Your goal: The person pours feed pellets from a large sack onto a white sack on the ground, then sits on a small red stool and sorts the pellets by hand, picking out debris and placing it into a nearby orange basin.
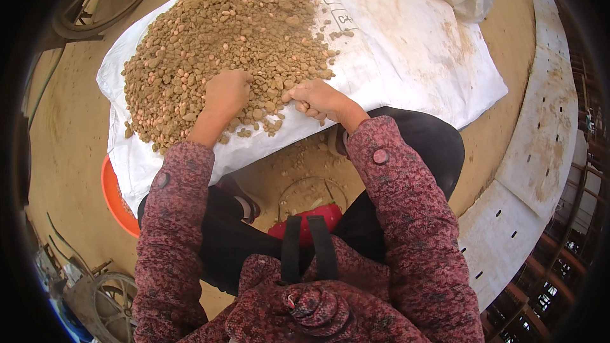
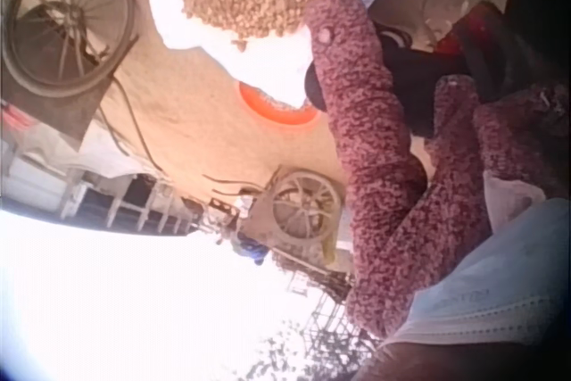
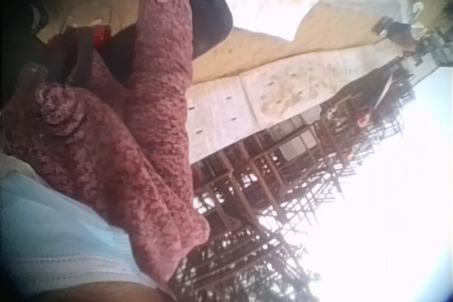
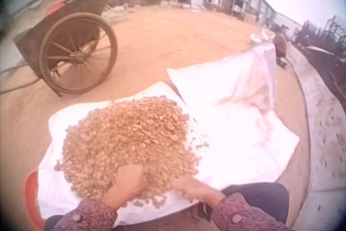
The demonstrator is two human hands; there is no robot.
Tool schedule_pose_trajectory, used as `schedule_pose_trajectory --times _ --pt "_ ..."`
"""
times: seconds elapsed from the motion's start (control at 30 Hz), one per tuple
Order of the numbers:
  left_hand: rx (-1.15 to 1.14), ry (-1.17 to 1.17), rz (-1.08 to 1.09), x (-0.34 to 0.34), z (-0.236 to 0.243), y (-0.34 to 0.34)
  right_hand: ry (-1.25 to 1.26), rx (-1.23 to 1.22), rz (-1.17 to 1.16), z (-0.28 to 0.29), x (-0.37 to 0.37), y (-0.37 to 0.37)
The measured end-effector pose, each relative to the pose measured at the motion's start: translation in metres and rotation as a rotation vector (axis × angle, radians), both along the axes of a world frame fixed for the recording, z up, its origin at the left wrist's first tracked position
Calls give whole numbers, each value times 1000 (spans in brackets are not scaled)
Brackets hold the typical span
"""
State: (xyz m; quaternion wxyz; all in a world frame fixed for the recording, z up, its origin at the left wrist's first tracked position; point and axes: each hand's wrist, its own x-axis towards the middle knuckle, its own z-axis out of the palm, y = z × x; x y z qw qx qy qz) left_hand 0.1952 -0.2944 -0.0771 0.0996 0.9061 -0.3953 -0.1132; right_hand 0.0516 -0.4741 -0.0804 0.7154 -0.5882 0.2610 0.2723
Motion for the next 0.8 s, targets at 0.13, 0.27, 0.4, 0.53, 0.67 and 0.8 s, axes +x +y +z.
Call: schedule_pose_trajectory --times 0.13,0.27,0.4,0.53,0.67,0.8 --pt "40 -58 -16 5 -1 4 1 370 -300 -13 3 -7" --pt "31 -93 -18 7 -10 8 12 475 -351 -22 -1 -8" --pt "-259 169 159 5 -11 12 3 637 -469 -13 4 0" --pt "-979 1916 608 17 24 33 -72 913 -746 24 31 40" --pt "-1592 1966 954 -30 41 48 -421 787 -861 69 45 114" --pt "-2056 1984 463 -70 36 74 -827 156 -735 104 38 185"
